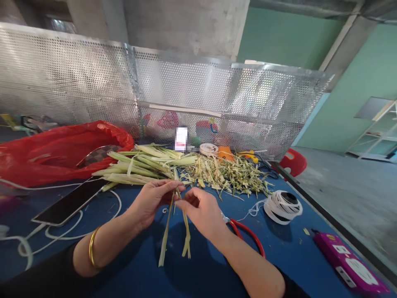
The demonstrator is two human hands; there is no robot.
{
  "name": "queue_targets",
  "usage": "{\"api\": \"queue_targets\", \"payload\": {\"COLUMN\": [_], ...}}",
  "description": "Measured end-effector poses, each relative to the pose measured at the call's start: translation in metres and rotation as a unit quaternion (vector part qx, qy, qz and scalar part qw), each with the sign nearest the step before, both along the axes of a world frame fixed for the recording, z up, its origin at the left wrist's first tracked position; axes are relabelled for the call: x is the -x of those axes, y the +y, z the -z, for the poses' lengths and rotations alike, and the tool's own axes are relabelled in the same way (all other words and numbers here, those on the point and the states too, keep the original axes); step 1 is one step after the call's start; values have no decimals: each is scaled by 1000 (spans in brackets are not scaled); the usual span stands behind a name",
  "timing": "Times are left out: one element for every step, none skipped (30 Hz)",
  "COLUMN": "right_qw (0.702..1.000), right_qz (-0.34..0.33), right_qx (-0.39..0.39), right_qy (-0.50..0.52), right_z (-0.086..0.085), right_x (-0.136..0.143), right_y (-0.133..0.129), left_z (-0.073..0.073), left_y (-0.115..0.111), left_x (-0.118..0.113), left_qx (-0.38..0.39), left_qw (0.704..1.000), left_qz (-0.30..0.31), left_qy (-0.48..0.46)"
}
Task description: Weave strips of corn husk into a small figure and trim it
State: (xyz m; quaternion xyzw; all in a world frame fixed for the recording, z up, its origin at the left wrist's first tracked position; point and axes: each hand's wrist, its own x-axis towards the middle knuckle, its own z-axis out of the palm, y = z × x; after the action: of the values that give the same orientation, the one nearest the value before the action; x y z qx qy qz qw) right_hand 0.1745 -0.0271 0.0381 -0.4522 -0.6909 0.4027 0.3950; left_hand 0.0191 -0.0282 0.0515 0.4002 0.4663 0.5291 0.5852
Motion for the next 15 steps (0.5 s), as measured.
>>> {"api": "queue_targets", "payload": {"right_qw": [1000, 999, 999, 999, 999, 998, 999, 999, 999, 994, 988, 984, 984, 989, 995], "right_qz": [5, 6, 1, -11, -22, -30, -28, -14, 4, 22, 34, 38, 31, 14, -8], "right_qx": [-9, -9, 0, 18, 36, 47, 41, 16, -24, -71, -112, -134, -131, -105, -65], "right_qy": [-28, -41, -41, -32, -18, -9, -10, -24, -49, -76, -99, -113, -113, -98, -73], "right_z": [0, 0, 0, 0, -1, -2, -3, -4, -6, -7, -8, -10, -11, -11, -12], "right_x": [1, 1, 2, 1, 0, -2, -4, -6, -9, -10, -12, -12, -12, -11, -9], "right_y": [-2, -2, -3, -2, -2, -1, 0, 1, 1, 1, 0, -1, -2, -3, -4], "left_z": [0, 1, 1, 2, 2, 3, 3, 3, 2, 2, 2, 1, 1, 1, 0], "left_y": [1, 1, 2, 2, 3, 3, 4, 4, 4, 5, 5, 5, 5, 5, 5], "left_x": [1, 1, 1, 2, 2, 3, 3, 4, 4, 4, 4, 4, 4, 3, 3], "left_qx": [-7, -11, -15, -18, -23, -29, -33, -35, -34, -30, -25, -20, -21, -28, -40], "left_qw": [1000, 1000, 1000, 1000, 999, 999, 998, 998, 997, 997, 997, 998, 998, 998, 998], "left_qz": [3, 7, 10, 9, 8, 6, 5, 6, 9, 11, 13, 13, 10, 5, 0], "left_qy": [4, 8, 12, 19, 27, 37, 49, 59, 66, 69, 68, 64, 60, 55, 50]}}
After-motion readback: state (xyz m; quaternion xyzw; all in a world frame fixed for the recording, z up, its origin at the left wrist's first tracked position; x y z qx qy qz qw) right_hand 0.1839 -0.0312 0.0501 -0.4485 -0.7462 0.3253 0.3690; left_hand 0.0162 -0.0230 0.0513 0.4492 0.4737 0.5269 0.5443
